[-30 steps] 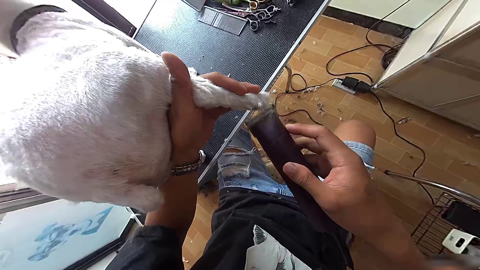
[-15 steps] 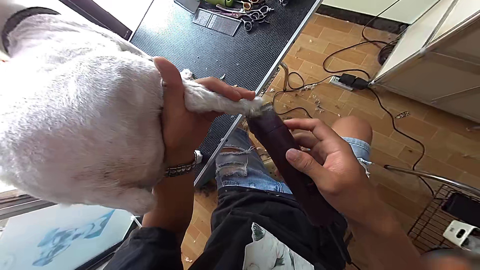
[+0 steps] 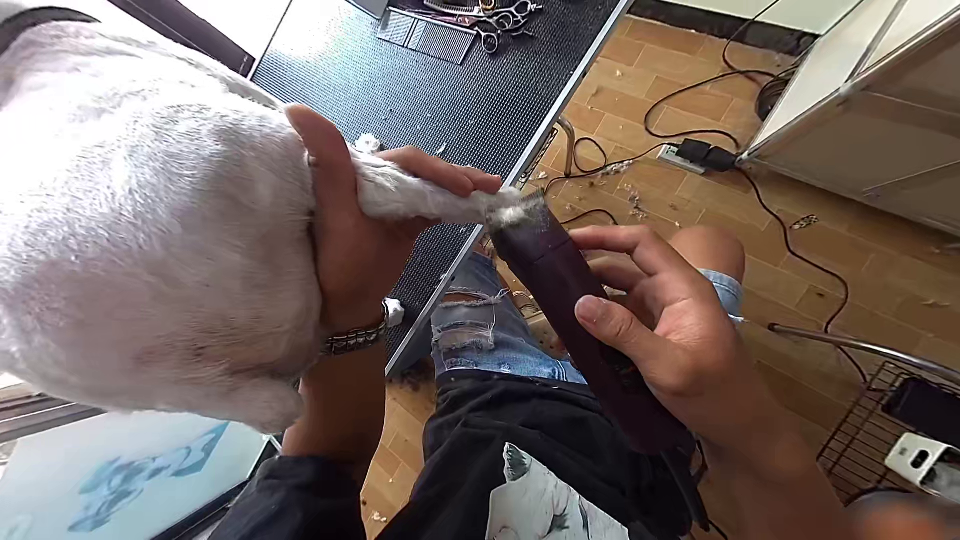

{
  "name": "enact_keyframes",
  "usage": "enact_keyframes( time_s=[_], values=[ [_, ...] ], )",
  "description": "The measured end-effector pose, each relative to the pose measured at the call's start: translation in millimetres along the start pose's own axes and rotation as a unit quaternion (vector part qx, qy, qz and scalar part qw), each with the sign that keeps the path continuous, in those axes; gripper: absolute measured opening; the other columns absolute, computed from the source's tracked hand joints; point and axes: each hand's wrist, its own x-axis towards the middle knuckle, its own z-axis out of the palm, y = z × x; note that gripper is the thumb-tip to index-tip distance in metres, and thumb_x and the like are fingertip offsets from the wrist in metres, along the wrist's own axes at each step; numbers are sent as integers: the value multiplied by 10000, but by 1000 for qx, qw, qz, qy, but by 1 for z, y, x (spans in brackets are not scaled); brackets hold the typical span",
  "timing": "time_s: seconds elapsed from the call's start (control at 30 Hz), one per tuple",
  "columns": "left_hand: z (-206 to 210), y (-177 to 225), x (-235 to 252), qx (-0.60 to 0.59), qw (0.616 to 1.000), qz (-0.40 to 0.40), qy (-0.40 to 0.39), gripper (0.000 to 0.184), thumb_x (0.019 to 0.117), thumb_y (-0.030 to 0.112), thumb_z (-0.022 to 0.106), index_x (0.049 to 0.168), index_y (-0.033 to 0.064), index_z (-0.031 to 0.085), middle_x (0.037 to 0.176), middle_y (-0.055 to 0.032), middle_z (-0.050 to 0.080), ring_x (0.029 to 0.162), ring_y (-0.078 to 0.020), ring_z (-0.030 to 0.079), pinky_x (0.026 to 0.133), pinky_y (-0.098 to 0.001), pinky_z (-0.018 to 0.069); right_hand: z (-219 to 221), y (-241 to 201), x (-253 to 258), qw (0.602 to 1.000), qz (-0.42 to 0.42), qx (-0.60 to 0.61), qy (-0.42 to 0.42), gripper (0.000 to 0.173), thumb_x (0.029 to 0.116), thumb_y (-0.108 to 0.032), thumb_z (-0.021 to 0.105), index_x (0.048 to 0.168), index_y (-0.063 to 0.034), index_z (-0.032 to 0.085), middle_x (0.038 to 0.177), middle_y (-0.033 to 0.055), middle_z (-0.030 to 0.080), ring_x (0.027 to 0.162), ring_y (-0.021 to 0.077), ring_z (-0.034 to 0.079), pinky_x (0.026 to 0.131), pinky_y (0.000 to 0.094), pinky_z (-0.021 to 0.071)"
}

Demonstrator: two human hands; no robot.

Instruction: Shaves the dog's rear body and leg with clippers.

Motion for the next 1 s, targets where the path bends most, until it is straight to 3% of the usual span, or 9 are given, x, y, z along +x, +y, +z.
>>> enact_keyframes(
  time_s=[0.2,0.33,0.43,0.53,0.6,0.8,0.93,1.0],
  values=[
    [2,0,3,22,999,-17,44,1007,973,699,-41,954,53,731,1025,-174,772,1038,-316,743,961,-454,597,9,-4,5,988,-64,-140,27,469,934,-200,709,1374,-158,554,1075,-39,725,793,64,727,618,216,634],
    [2,1,3,5,998,-6,63,955,984,691,-10,944,66,711,991,-179,771,1004,-333,750,931,-482,609,11,0,0,959,-101,-259,59,501,910,-299,722,1380,-194,582,1081,-75,705,798,-3,689,622,188,606],
    [7,0,4,-8,997,0,80,913,1003,655,-2,913,84,704,952,-164,777,957,-315,763,902,-478,622,15,0,3,918,-146,-362,76,494,917,-314,717,1371,-144,619,1109,7,687,849,56,690,647,235,596],
    [14,0,6,-13,993,-5,120,872,1018,617,-22,889,84,656,918,-165,774,910,-312,771,856,-469,638,19,-1,1,881,-195,-424,75,476,930,-307,708,1370,-133,652,1106,74,660,747,123,634,543,279,499],
    [15,1,7,-13,990,-5,139,855,1025,610,-18,883,82,640,899,-167,769,898,-326,770,844,-492,641,19,1,-6,882,-185,-425,87,476,935,-328,711,1365,-134,650,1094,60,659,722,107,618,534,272,497],
    [16,-1,9,-11,990,-6,142,853,1032,585,-35,883,77,634,904,-166,768,898,-319,769,825,-477,645,21,0,-4,892,-160,-411,104,497,933,-322,716,1374,-111,628,1097,66,680,842,113,685,626,262,567],
    [17,1,9,-14,988,-2,155,823,1031,595,-2,872,91,629,879,-157,770,846,-306,776,785,-468,656,21,1,-5,887,-178,-412,110,489,928,-310,719,1370,-118,636,1098,59,673,786,93,654,586,245,540],
    [-10,-7,6,-19,998,10,66,855,1032,628,16,961,81,669,994,-168,767,941,-315,763,842,-474,639,21,4,-2,870,-205,-435,108,472,927,-296,724,1352,-101,654,1104,101,676,781,150,657,573,292,522]
  ],
)
